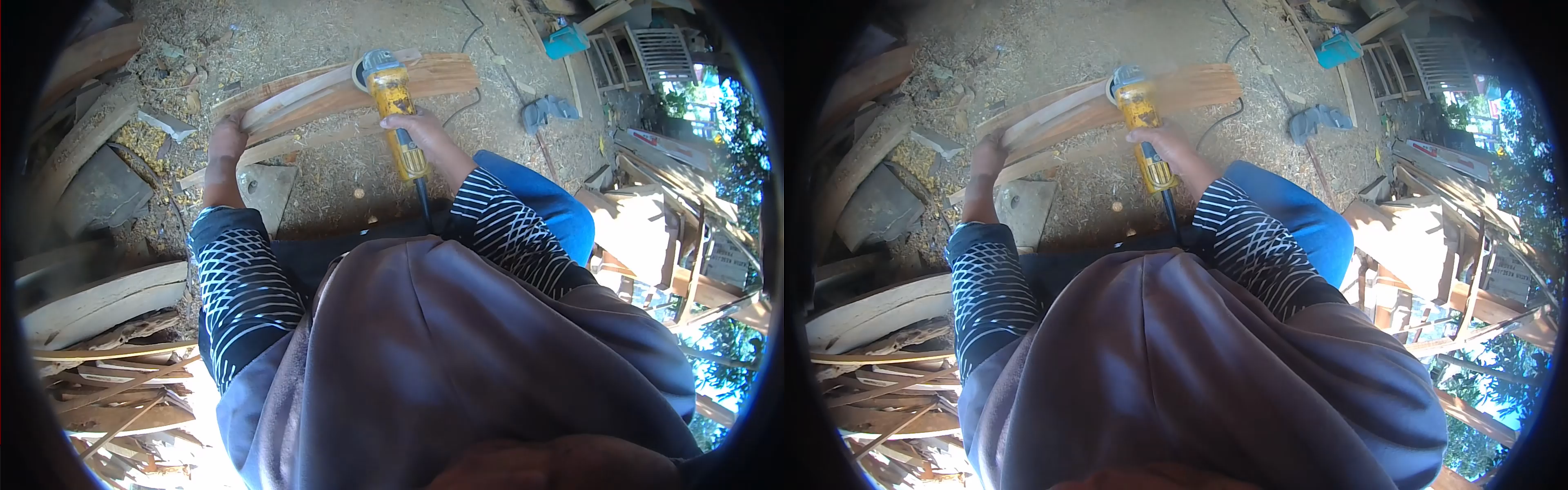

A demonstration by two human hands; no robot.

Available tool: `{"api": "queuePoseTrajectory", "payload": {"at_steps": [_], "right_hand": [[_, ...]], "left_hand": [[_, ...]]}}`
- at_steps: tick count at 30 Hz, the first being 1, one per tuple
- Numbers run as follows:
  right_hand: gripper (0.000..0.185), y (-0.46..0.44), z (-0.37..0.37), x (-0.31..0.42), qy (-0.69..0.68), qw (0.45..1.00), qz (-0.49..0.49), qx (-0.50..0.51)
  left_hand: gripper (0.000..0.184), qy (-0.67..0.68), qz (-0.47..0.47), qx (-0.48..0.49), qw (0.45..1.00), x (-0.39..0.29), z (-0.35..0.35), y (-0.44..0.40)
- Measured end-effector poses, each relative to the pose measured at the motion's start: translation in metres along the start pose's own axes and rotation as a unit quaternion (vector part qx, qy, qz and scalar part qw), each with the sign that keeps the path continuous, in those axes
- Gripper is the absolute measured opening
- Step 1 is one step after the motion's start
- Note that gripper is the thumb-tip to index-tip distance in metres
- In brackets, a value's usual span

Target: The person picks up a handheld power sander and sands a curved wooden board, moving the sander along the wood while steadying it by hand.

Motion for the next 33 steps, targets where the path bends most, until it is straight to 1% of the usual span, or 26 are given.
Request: {"api": "queuePoseTrajectory", "payload": {"at_steps": [4, 6, 8, 10, 11, 13, 14, 16, 17, 18, 20, 21, 22, 23, 24, 25, 27, 28, 29, 31, 33], "right_hand": [[0.053, -0.005, 0.012, 0.008, -0.013, 1.0, -0.011, -0.021], [0.053, -0.008, 0.01, 0.019, -0.044, 0.998, 0.032, -0.011], [0.054, -0.003, 0.008, 0.033, -0.06, 0.998, 0.031, 0.0], [0.054, 0.001, 0.007, 0.045, -0.077, 0.997, 0.028, 0.01], [0.055, 0.002, 0.008, 0.05, -0.08, 0.996, 0.039, 0.011], [0.055, 0.002, 0.011, 0.057, -0.082, 0.995, 0.053, 0.013], [0.055, 0.002, 0.014, 0.06, -0.081, 0.995, 0.061, 0.008], [0.055, 0.002, 0.017, 0.064, -0.079, 0.994, 0.07, 0.004], [0.055, 0.001, 0.02, 0.064, -0.079, 0.994, 0.072, -0.002], [0.054, 0.001, 0.025, 0.063, -0.08, 0.994, 0.072, -0.011], [0.054, 0.002, 0.035, 0.058, -0.085, 0.994, 0.063, -0.025], [0.053, 0.002, 0.041, 0.056, -0.089, 0.994, 0.054, -0.035], [0.053, 0.004, 0.047, 0.055, -0.088, 0.994, 0.058, -0.039], [0.054, 0.007, 0.055, 0.053, -0.096, 0.993, 0.053, -0.049], [0.054, 0.008, 0.064, 0.051, -0.103, 0.992, 0.047, -0.059], [0.054, 0.007, 0.074, 0.047, -0.103, 0.991, 0.049, -0.063], [0.056, 0.007, 0.093, 0.04, -0.122, 0.984, 0.081, -0.097], [0.056, 0.006, 0.099, 0.037, -0.128, 0.984, 0.079, -0.096], [0.057, 0.004, 0.106, 0.033, -0.136, 0.983, 0.064, -0.11], [0.057, 0.001, 0.118, 0.028, -0.148, 0.98, 0.044, -0.124], [0.066, 0.0, 0.124, 0.028, -0.153, 0.981, 0.036, -0.113]], "left_hand": [[0.048, 0.005, 0.0, -0.007, 1.0, 0.003, -0.002, 0.001], [0.049, 0.024, -0.002, -0.008, 1.0, 0.007, -0.003, 0.003], [0.05, 0.04, -0.001, -0.01, 0.999, 0.013, 0.003, 0.004], [0.047, 0.03, -0.007, 0.025, 0.999, 0.015, 0.011, 0.004], [0.047, 0.028, -0.007, 0.024, 0.999, 0.013, 0.014, -0.002], [0.05, -0.107, 0.107, 0.105, 0.983, 0.018, 0.012, -0.014], [0.05, -0.108, 0.108, 0.102, 0.983, 0.0, 0.015, -0.01], [0.056, -0.197, 0.016, 0.007, 0.98, -0.072, 0.019, 0.004], [0.063, -0.159, 0.015, 0.041, 0.986, -0.088, 0.007, -0.002], [0.07, -0.146, -0.032, 0.031, 0.988, -0.106, -0.009, -0.005], [0.064, -0.161, -0.073, 0.024, 0.984, -0.131, -0.049, -0.013], [0.064, -0.159, -0.077, 0.02, 0.984, -0.131, -0.071, -0.02], [0.06, -0.163, -0.075, 0.001, 0.984, -0.13, -0.092, -0.028], [0.056, -0.167, -0.073, -0.019, 0.983, -0.14, -0.094, -0.03], [0.045, -0.179, -0.044, 0.005, 0.983, -0.142, -0.095, -0.033], [0.045, -0.177, -0.049, 0.003, 0.983, -0.146, -0.091, -0.038], [0.04, -0.174, -0.08, 0.082, 0.978, -0.143, -0.089, -0.042], [0.035, -0.16, -0.114, 0.053, 0.979, -0.142, -0.087, -0.043], [0.035, -0.166, -0.114, 0.056, 0.978, -0.141, -0.082, -0.043], [0.032, -0.176, -0.126, 0.104, 0.971, -0.141, -0.077, -0.041], [0.029, -0.181, -0.12, 0.119, 0.969, -0.14, -0.072, -0.04]]}}
Point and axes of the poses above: each hand's wrist, its own y-axis away from the middle knuckle, its own z-axis out of the back of the hand, x = y × z, the point moved 5 cm from there along -y, towards the middle knuckle, and after that the axes turned 12 degrees about y, right-handed, at the moved point
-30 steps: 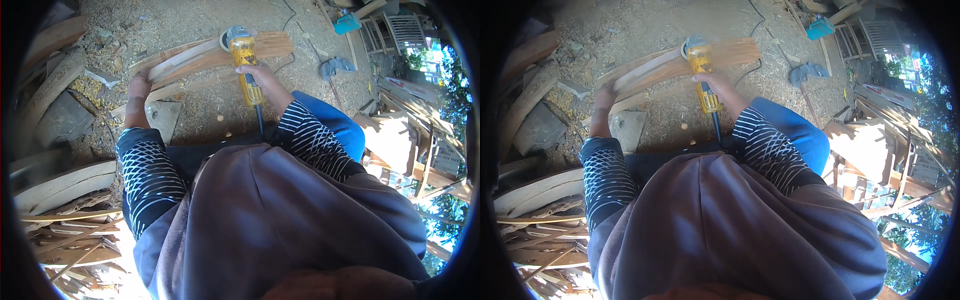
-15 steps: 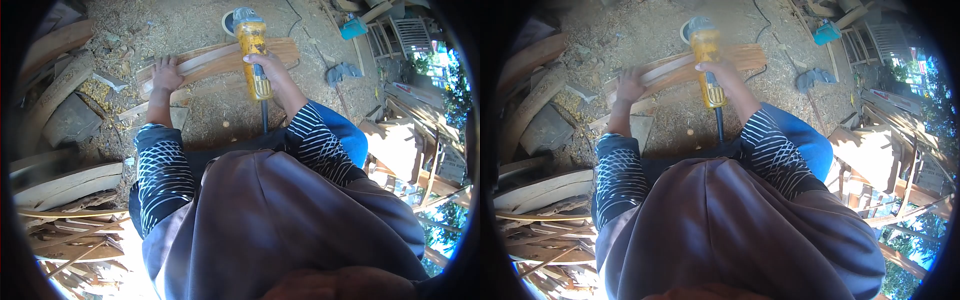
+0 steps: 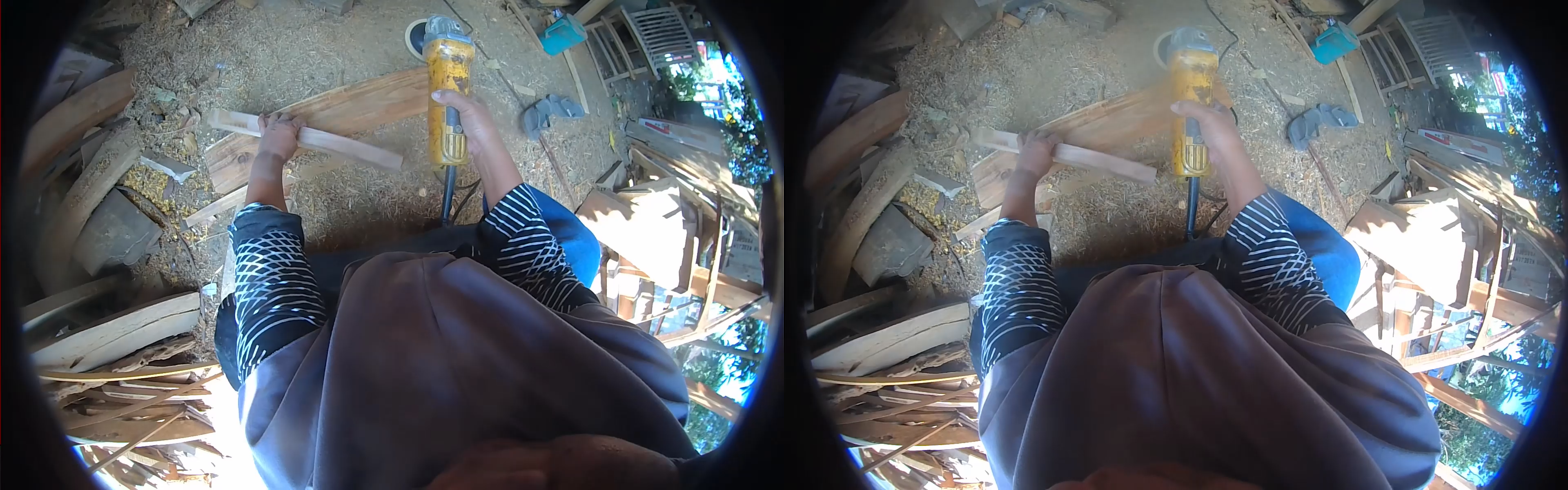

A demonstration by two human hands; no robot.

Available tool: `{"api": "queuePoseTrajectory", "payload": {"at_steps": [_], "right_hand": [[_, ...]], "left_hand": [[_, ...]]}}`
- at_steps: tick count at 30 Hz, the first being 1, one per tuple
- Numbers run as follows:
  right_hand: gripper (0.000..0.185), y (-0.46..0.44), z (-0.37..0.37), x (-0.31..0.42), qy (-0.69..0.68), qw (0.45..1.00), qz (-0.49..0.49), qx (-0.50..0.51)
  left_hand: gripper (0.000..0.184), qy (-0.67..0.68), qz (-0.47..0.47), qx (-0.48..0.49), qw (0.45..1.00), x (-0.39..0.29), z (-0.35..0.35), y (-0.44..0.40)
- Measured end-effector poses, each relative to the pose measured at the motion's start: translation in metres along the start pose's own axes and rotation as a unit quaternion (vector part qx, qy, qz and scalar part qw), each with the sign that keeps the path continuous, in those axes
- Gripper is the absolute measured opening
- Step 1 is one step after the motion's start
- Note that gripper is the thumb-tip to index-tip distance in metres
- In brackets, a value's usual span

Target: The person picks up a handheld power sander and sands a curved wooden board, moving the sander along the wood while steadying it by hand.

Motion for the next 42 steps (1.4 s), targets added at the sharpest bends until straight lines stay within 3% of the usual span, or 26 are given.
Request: {"api": "queuePoseTrajectory", "payload": {"at_steps": [6, 8, 9, 11, 12, 13, 14, 16, 18, 22, 28, 34, 42], "right_hand": [[0.068, -0.001, -0.01, 0.006, -0.003, 1.0, 0.014, 0.02], [0.061, 0.001, -0.015, 0.008, 0.007, 1.0, 0.018, 0.012], [0.055, 0.003, -0.017, 0.009, 0.021, 1.0, 0.02, 0.0], [0.055, 0.007, -0.024, 0.012, 0.017, 1.0, 0.018, 0.019], [0.056, 0.009, -0.029, 0.013, 0.013, 0.999, 0.017, 0.036], [0.056, 0.011, -0.033, 0.011, 0.013, 0.999, 0.017, 0.04], [0.055, 0.012, -0.038, 0.011, 0.017, 0.998, 0.03, 0.052], [0.055, 0.01, -0.039, 0.014, 0.024, 0.997, 0.046, 0.056], [0.052, 0.011, -0.045, 0.009, 0.013, 0.995, 0.036, 0.089], [0.057, 0.018, -0.052, 0.003, 0.059, 0.991, 0.001, 0.117], [0.056, 0.038, -0.082, -0.013, 0.12, 0.982, -0.001, 0.143], [0.056, 0.042, -0.112, -0.036, 0.168, 0.971, -0.012, 0.172], [0.046, 0.037, -0.148, -0.055, 0.207, 0.961, -0.006, 0.184]], "left_hand": [[0.025, 0.005, 0.037, -0.027, 0.999, 0.018, -0.011, -0.002], [0.036, 0.215, -0.074, -0.004, 0.974, 0.032, -0.028, -0.011], [0.036, 0.215, -0.072, -0.005, 0.974, 0.03, -0.031, -0.009], [0.058, 0.318, 0.059, -0.207, 0.923, 0.027, -0.024, 0.008], [0.058, 0.317, 0.061, -0.208, 0.923, 0.001, -0.018, 0.022], [0.062, 0.141, 0.161, -0.138, 0.967, -0.026, -0.016, 0.039], [0.066, -0.04, 0.253, -0.064, 0.964, -0.034, -0.013, 0.05], [0.057, 0.007, 0.241, -0.089, 0.966, -0.016, -0.023, 0.038], [0.048, 0.158, 0.248, -0.031, 0.955, -0.001, -0.019, 0.035], [0.043, 0.063, 0.119, -0.081, 0.988, 0.044, 0.006, 0.04], [0.047, 0.062, 0.08, -0.049, 0.994, 0.082, -0.01, 0.044], [0.045, 0.039, 0.149, -0.071, 0.986, 0.074, 0.007, 0.053], [0.051, 0.059, 0.152, -0.084, 0.983, 0.078, 0.003, 0.052]]}}
Point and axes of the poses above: each hand's wrist, its own y-axis away from the middle knuckle, its own z-axis out of the back of the hand, x = y × z, the point moved 5 cm from there along -y, towards the middle knuckle, and after that the axes turned 12 degrees about y, right-handed, at the moved point
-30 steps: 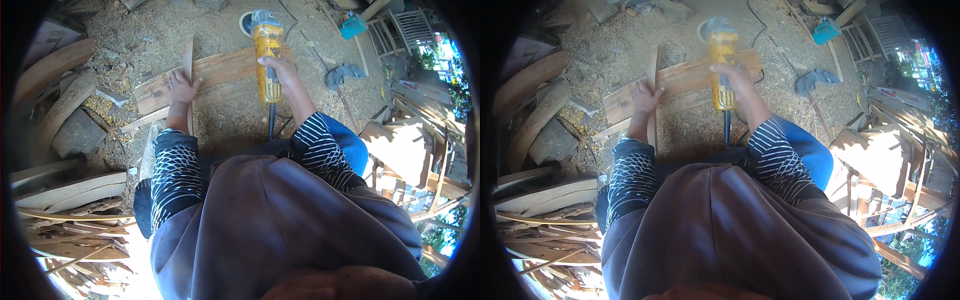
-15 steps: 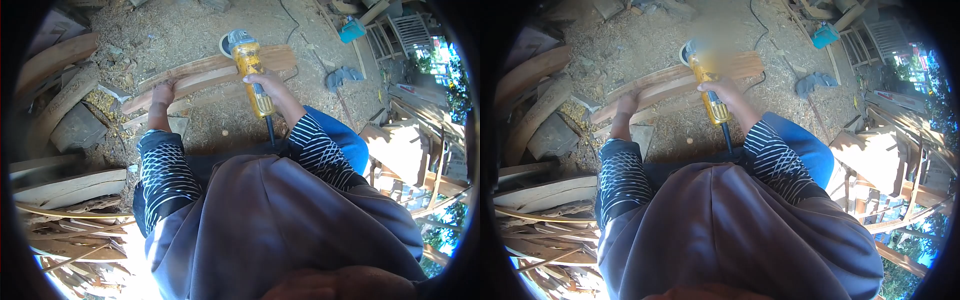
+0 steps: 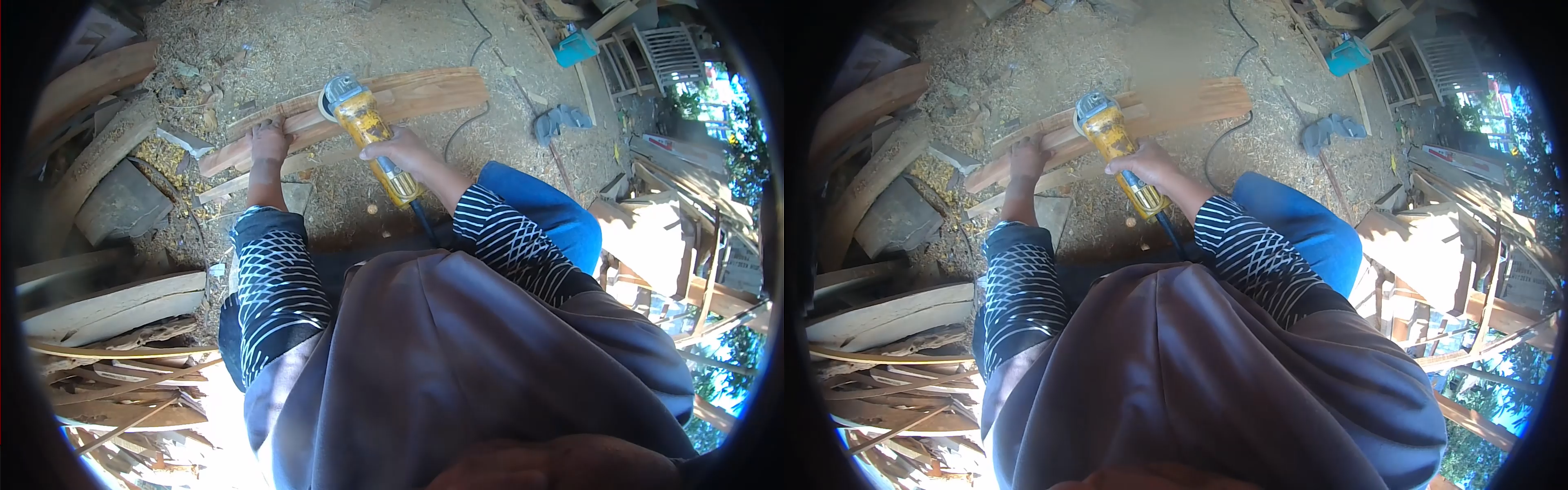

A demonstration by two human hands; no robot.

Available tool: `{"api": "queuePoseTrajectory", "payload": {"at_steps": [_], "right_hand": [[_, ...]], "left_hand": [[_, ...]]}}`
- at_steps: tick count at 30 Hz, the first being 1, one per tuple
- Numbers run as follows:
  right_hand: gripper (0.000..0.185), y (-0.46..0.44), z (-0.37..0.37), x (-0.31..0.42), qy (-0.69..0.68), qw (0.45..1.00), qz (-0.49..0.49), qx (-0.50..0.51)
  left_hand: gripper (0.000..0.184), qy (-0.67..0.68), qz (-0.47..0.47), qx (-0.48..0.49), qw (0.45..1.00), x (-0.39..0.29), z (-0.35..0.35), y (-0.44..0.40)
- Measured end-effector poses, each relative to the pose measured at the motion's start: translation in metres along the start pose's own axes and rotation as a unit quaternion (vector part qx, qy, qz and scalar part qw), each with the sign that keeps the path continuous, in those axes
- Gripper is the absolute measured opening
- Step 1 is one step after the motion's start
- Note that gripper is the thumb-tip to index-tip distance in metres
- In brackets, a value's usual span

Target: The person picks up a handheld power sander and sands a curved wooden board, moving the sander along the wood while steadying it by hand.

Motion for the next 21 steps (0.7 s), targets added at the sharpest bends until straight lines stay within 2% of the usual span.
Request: {"api": "queuePoseTrajectory", "payload": {"at_steps": [7, 17, 21], "right_hand": [[0.055, -0.002, 0.005, -0.008, 0.001, 1.0, -0.009, 0.002], [0.056, 0.01, 0.059, -0.036, -0.014, 0.994, -0.073, -0.084], [0.054, 0.015, 0.079, -0.041, -0.066, 0.99, -0.077, -0.102]], "left_hand": [[0.054, 0.017, -0.01, -0.041, 0.999, 0.005, -0.005, 0.002], [0.053, 0.016, 0.001, -0.018, 1.0, 0.005, -0.006, -0.002], [0.053, -0.004, 0.031, -0.002, 1.0, 0.002, -0.005, -0.001]]}}
Point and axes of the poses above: each hand's wrist, its own y-axis away from the middle knuckle, its own z-axis out of the back of the hand, x = y × z, the point moved 5 cm from there along -y, towards the middle knuckle, and after that the axes turned 12 degrees about y, right-handed, at the moved point
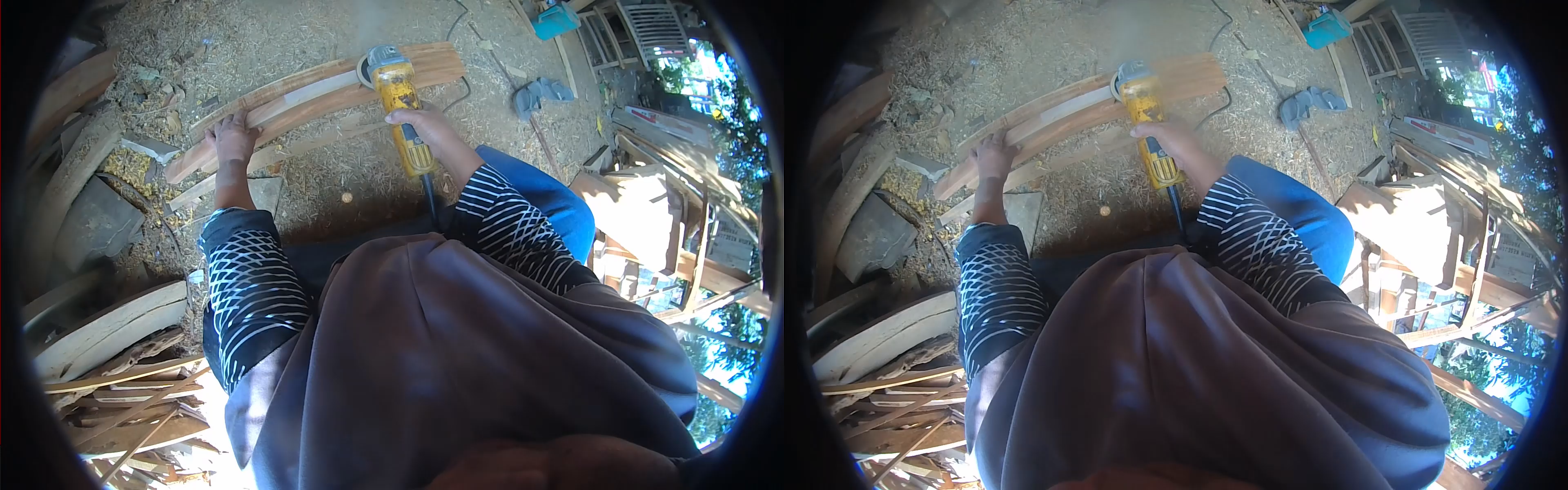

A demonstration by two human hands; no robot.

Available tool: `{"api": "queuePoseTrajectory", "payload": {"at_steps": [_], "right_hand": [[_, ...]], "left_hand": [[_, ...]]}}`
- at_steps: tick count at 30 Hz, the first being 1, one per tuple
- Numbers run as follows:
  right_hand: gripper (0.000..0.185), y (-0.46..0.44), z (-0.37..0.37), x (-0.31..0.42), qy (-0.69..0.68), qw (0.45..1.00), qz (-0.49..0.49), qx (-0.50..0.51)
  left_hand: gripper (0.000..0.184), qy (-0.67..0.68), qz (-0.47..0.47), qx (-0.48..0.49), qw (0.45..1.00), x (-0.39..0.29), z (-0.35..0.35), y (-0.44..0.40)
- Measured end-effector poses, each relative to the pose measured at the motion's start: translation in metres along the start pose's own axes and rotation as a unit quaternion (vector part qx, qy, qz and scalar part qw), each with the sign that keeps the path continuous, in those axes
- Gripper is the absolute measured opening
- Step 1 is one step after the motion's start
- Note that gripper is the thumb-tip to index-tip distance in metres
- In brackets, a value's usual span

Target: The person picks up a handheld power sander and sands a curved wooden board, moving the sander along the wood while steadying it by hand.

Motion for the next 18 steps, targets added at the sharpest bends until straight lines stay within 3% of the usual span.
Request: {"api": "queuePoseTrajectory", "payload": {"at_steps": [5, 8, 14, 18], "right_hand": [[0.053, 0.002, 0.002, 0.007, -0.026, 1.0, -0.002, 0.001], [0.053, -0.001, -0.02, 0.016, -0.017, 0.999, 0.045, 0.018], [0.052, 0.003, -0.077, 0.029, 0.083, 0.99, 0.056, 0.1], [0.049, -0.009, -0.084, 0.019, 0.123, 0.987, 0.083, 0.068]], "left_hand": [[0.053, -0.01, -0.015, -0.015, 1.0, 0.004, -0.004, -0.002], [0.052, -0.006, -0.022, -0.019, 1.0, 0.001, -0.004, -0.002], [0.05, 0.011, -0.031, -0.03, 0.999, 0.002, -0.001, 0.002], [0.049, 0.014, -0.031, -0.035, 0.999, 0.003, -0.002, 0.001]]}}
Point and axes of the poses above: each hand's wrist, its own y-axis away from the middle knuckle, its own z-axis out of the back of the hand, x = y × z, the point moved 5 cm from there along -y, towards the middle knuckle, and after that the axes turned 12 degrees about y, right-handed, at the moved point
